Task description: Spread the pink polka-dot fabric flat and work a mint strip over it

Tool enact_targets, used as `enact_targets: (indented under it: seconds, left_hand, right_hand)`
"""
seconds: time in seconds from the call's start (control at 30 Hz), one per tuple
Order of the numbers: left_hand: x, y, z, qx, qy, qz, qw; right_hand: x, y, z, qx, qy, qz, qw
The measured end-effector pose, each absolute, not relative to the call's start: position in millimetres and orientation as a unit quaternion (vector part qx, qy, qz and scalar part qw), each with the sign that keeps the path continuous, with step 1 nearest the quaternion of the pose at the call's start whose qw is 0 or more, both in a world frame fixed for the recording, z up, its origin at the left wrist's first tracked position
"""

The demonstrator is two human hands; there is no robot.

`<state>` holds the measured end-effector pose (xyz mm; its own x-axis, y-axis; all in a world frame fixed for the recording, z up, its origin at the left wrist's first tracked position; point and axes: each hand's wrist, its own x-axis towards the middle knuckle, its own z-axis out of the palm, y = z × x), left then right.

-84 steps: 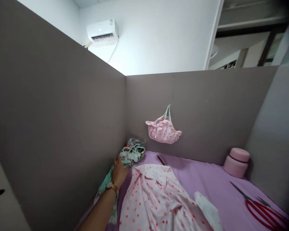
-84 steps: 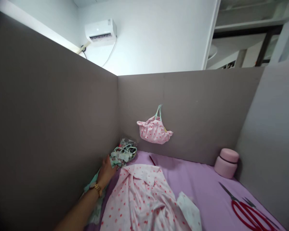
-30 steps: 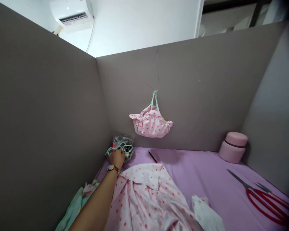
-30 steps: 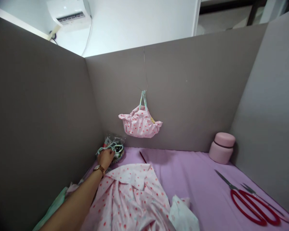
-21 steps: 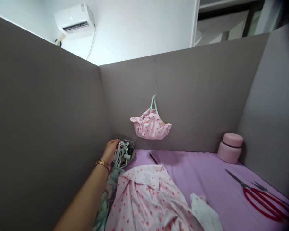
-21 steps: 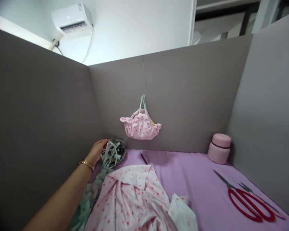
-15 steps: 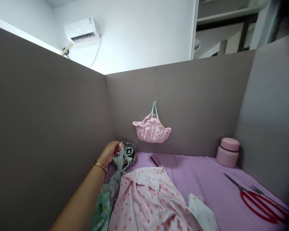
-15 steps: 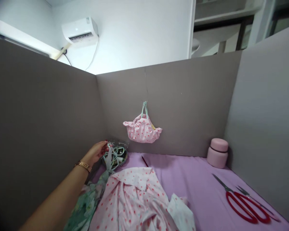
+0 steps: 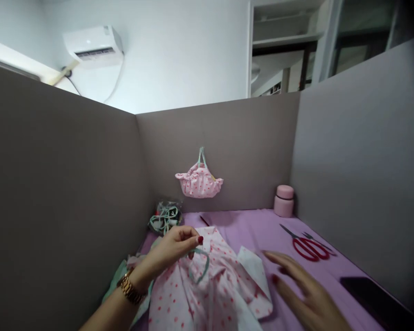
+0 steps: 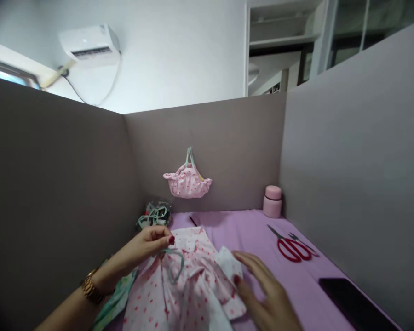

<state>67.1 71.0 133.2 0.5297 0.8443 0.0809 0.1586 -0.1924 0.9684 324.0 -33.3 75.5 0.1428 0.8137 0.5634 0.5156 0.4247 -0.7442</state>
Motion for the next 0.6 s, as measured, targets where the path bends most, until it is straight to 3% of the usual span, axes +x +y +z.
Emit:
enact_targets:
  seconds: [0.17, 0.37, 0.6]
  left_hand:
    - [89, 33, 123, 0.707, 0.332, 0.229, 0.581]
    - [93, 13, 117, 0.695, 0.328, 0.252, 0.588]
    - [91, -2, 116, 0.673, 0.309, 0.222, 0.634]
  right_hand:
    - [262, -23, 91, -0.441, -0.7, 0.274, 0.49]
    - [246, -28, 75, -0.39, -0.598, 0.466, 0.523]
    - [259, -42, 70, -0.394, -0.552, 0.491, 0.546]
